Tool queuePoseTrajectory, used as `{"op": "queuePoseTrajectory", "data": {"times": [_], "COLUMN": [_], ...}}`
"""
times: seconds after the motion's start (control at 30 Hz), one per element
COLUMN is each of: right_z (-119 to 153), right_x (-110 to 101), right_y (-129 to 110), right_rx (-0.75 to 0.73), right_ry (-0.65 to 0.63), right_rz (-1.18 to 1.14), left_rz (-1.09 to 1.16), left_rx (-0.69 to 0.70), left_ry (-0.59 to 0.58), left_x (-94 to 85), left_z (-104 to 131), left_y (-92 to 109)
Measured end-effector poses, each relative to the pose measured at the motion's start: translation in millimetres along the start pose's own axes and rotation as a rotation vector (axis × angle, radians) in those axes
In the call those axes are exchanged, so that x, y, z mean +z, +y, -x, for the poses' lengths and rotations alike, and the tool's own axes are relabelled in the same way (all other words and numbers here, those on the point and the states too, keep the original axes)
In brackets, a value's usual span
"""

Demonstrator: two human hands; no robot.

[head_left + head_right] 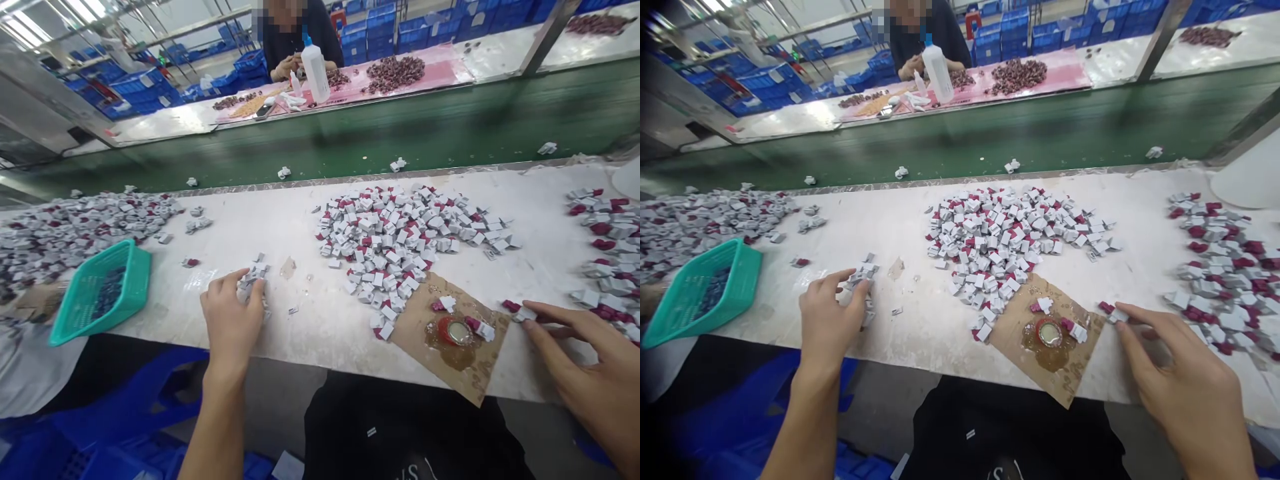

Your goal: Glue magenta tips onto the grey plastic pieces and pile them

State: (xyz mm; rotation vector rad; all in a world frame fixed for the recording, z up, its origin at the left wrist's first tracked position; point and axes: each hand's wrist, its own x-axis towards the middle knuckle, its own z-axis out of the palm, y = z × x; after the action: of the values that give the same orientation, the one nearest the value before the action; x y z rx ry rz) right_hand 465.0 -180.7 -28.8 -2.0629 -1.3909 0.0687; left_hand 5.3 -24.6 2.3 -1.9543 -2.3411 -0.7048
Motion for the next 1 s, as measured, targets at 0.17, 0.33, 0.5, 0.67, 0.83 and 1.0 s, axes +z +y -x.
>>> {"op": "queuePoseTrajectory", "data": {"times": [0.17,0.33,0.5,0.67,0.83,1.0], "right_z": [6,17,18,17,15,8], "right_x": [-9,-14,-15,-15,-14,-14], "right_y": [-17,-54,-71,-71,-70,-72], "right_rx": [0.064,-0.016,-0.096,-0.104,-0.065,0.083], "right_ry": [-0.026,-0.117,-0.156,-0.173,-0.193,-0.201], "right_rz": [-0.205,-0.471,-0.477,-0.476,-0.513,-0.706], "left_rz": [0.107,0.404,0.424,0.404,0.337,0.585], "left_rx": [-0.007,-0.017,0.021,0.005,0.089,0.046], "left_ry": [-0.056,-0.247,-0.282,-0.368,-0.528,-0.559], "left_x": [-8.2,7.1,19.8,17.2,18.6,10.8], "left_z": [12,41,49,39,23,40], "left_y": [24,61,76,67,61,98]}}
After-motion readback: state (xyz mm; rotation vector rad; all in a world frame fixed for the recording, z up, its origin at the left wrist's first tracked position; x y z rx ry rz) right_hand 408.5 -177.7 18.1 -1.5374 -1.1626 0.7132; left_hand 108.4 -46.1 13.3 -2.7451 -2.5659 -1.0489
